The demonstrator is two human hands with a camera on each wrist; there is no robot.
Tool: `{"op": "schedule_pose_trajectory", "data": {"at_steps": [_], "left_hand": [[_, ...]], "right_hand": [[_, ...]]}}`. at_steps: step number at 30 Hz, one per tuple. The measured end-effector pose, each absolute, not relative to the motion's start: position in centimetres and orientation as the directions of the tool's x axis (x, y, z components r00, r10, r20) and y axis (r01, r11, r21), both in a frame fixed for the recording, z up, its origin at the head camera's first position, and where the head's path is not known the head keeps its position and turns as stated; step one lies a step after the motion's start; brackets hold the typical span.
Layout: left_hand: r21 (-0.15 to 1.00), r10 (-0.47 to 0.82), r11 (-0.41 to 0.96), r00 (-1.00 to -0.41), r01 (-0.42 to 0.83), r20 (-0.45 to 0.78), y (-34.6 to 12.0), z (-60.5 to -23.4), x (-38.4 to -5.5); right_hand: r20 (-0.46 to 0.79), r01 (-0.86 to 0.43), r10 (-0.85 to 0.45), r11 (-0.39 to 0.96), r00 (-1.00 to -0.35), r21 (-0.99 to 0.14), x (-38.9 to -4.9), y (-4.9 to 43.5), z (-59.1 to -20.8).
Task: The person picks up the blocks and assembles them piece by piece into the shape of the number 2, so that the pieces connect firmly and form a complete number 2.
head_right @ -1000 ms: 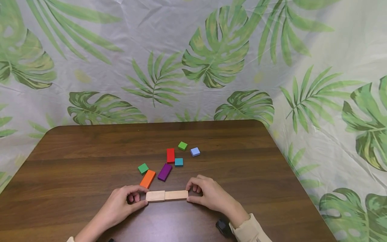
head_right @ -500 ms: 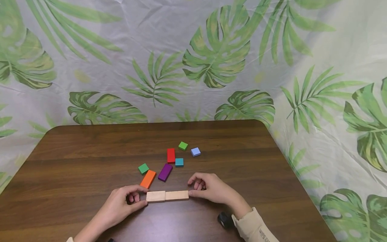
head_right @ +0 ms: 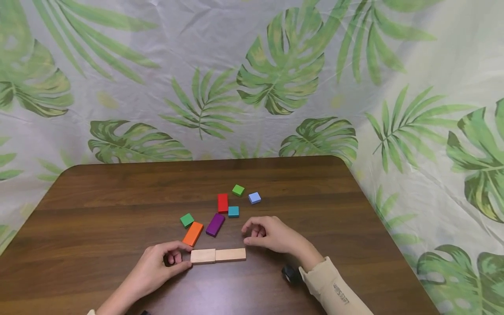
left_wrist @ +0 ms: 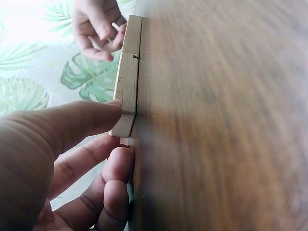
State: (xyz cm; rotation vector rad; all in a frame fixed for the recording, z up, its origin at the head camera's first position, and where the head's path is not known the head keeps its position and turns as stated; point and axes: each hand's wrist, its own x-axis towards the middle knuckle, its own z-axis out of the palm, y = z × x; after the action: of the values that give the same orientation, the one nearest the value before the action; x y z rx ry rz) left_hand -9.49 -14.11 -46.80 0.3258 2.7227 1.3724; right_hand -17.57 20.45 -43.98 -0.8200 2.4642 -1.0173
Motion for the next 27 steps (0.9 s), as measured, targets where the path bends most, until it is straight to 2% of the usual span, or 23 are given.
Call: {"op": "schedule_pose_trajectory", "data": {"at_steps": [11, 27], "left_hand": [[0.793, 0.212, 0.592, -0.977, 0.146, 0.022, -14.0, -47.0, -9.5], [0.791, 0.214, 0.593, -0.977, 0.149, 0.024, -14.0, -46.9, -9.5]], "right_hand": [[-0.047, -0.447, -0.653, 0.567, -0.756, -0.692, -20.3, 17.7, -42.3], [-0.085, -0.473, -0.717, 0.539, -0.692, -0.697, -23.4, 12.3, -41.9]]}}
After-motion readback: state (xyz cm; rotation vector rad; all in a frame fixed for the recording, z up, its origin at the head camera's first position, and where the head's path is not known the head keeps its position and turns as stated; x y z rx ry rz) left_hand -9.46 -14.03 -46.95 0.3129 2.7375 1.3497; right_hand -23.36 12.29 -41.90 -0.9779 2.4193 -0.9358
